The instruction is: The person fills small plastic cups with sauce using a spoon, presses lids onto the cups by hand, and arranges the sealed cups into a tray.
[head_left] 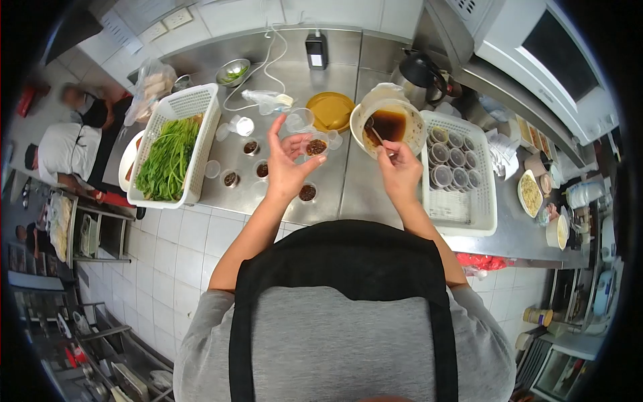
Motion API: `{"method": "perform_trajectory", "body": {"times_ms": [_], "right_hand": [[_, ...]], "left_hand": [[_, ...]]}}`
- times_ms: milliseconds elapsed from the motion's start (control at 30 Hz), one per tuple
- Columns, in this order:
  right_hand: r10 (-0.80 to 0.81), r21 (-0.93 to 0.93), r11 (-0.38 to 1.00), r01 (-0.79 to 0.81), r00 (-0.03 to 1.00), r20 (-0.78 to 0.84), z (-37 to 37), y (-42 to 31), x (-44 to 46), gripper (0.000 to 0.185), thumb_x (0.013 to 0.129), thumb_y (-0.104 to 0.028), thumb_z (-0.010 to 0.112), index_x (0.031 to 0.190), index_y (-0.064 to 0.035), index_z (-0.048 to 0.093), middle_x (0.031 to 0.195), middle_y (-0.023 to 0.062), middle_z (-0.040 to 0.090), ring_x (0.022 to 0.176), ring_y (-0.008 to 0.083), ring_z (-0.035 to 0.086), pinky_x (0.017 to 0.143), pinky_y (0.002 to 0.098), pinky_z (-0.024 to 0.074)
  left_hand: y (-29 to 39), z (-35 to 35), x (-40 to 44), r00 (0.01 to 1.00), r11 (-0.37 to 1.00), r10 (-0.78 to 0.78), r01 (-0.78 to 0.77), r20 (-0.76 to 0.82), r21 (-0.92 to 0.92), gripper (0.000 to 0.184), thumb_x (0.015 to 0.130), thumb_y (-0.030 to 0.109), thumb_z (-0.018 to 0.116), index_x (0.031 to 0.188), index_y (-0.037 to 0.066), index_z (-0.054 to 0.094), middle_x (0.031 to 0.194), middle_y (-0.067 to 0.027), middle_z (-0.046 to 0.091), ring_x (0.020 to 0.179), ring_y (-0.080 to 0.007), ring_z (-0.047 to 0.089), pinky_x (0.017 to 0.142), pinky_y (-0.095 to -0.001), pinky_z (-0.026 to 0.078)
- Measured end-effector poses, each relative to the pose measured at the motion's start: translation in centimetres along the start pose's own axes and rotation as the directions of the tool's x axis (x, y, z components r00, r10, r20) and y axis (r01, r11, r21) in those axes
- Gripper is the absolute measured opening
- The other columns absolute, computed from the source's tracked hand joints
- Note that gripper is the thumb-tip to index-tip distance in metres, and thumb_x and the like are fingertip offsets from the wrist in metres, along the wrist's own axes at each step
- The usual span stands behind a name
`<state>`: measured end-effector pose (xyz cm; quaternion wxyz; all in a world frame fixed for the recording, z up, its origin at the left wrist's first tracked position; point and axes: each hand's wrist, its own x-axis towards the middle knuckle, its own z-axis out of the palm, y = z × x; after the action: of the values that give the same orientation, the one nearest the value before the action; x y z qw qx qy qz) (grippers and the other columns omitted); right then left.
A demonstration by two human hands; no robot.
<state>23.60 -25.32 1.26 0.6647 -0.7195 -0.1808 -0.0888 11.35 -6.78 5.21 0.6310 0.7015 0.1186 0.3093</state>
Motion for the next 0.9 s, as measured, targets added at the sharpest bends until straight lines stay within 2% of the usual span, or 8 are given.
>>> {"method": "perform_trajectory", "body": {"times_ms": [100, 133, 167, 200, 233, 300, 433, 900], "right_hand": [[-0.068, 0.023, 0.998, 0.066, 0.993, 0.097, -1.2, -1.2, -0.3, 0.016, 0.086, -0.005, 0.066, 0.099, 0.0026, 0.063, 0.078, 0.0033, 0.062, 0.064, 0.0069, 0.056, 0.056, 0.0201, 0.0483], [-0.074, 0.081, 0.995, 0.066, 0.993, 0.093, -1.2, -1.3, -0.4, 0.015, 0.087, -0.006, 0.066, 0.099, 0.0016, 0.064, 0.08, 0.0043, 0.063, 0.064, 0.008, 0.058, 0.056, 0.021, 0.0495], [-0.039, -0.044, 0.998, 0.044, 0.993, 0.112, -1.6, -1.9, -0.4, 0.016, 0.086, -0.007, 0.067, 0.1, 0.001, 0.064, 0.082, 0.005, 0.063, 0.065, 0.0082, 0.059, 0.056, 0.0212, 0.0499], [-0.012, 0.076, 0.997, 0.004, 0.994, 0.11, -1.5, -1.8, -0.5, 0.019, 0.085, -0.002, 0.066, 0.104, -0.002, 0.064, 0.079, 0.0027, 0.062, 0.063, 0.0067, 0.054, 0.057, 0.0207, 0.0459], [0.017, 0.097, 0.995, -0.028, 0.994, 0.112, -1.4, -2.2, -0.5, 0.017, 0.087, -0.004, 0.065, 0.104, -0.0003, 0.063, 0.078, 0.0037, 0.061, 0.061, 0.0066, 0.054, 0.056, 0.0199, 0.0457], [0.034, 0.084, 0.995, -0.045, 0.992, 0.124, -1.4, -2.8, -0.3, 0.017, 0.088, -0.006, 0.065, 0.102, 0.0018, 0.061, 0.078, 0.004, 0.061, 0.063, 0.0071, 0.056, 0.057, 0.02, 0.0467], [0.012, 0.094, 0.995, -0.028, 0.986, 0.167, -1.5, -2.6, -0.1, 0.015, 0.088, -0.006, 0.064, 0.1, 0.0023, 0.06, 0.08, 0.0046, 0.061, 0.065, 0.0082, 0.058, 0.058, 0.0204, 0.0478], [-0.028, 0.095, 0.995, 0.008, 0.977, 0.21, -1.7, -2.8, 0.1, 0.017, 0.088, -0.008, 0.064, 0.101, 0.002, 0.06, 0.08, 0.0037, 0.06, 0.066, 0.0081, 0.057, 0.058, 0.0199, 0.0466]], "left_hand": [[-1.0, -0.1, -0.1, 0.998, 0.996, 0.07, -0.07, 0.002, 0.053, 0.103, 0.063, 0.002, 0.083, 0.143, 0.012, 0.018, 0.103, -0.0094, 0.062, 0.094, -0.0176, 0.06, 0.086, -0.033, 0.049], [-0.6, -0.3, -0.2, 0.998, 0.995, 0.066, -0.066, 0.01, 0.08, 0.105, 0.063, 0.005, 0.084, 0.143, 0.013, 0.017, 0.104, -0.009, 0.062, 0.093, -0.0174, 0.06, 0.087, -0.0329, 0.049], [-0.2, -0.4, -0.3, 0.998, 0.992, 0.06, -0.06, 0.008, 0.11, 0.108, 0.062, 0.007, 0.086, 0.144, 0.013, 0.015, 0.105, -0.0085, 0.062, 0.093, -0.0172, 0.06, 0.087, -0.0328, 0.049], [-0.2, -0.4, -0.4, 0.999, 0.992, 0.046, -0.046, -0.001, 0.119, 0.108, 0.062, 0.009, 0.086, 0.144, 0.013, 0.016, 0.105, -0.008, 0.063, 0.093, -0.0167, 0.059, 0.087, -0.0326, 0.048], [-0.2, -0.5, -0.4, 0.999, 0.992, 0.033, -0.032, -0.006, 0.124, 0.109, 0.062, 0.011, 0.087, 0.144, 0.014, 0.016, 0.104, -0.0074, 0.063, 0.092, -0.0163, 0.058, 0.087, -0.0324, 0.048], [1.1, -0.7, -1.0, 0.999, 0.988, -0.015, 0.02, -0.03, 0.151, 0.106, 0.063, 0.009, 0.085, 0.144, 0.014, 0.018, 0.101, -0.0075, 0.062, 0.093, -0.016, 0.058, 0.086, -0.0311, 0.048], [1.5, -1.0, -1.7, 0.999, 0.997, -0.021, 0.023, -0.033, 0.068, 0.104, 0.064, 0.007, 0.083, 0.144, 0.015, 0.018, 0.103, -0.0089, 0.061, 0.093, -0.0173, 0.058, 0.087, -0.0316, 0.047], [2.4, -2.0, -3.4, 0.995, 0.992, -0.021, 0.034, -0.097, 0.125, 0.103, 0.063, 0.007, 0.083, 0.144, 0.014, 0.019, 0.104, -0.0092, 0.062, 0.093, -0.0182, 0.058, 0.088, -0.0322, 0.048]]}}
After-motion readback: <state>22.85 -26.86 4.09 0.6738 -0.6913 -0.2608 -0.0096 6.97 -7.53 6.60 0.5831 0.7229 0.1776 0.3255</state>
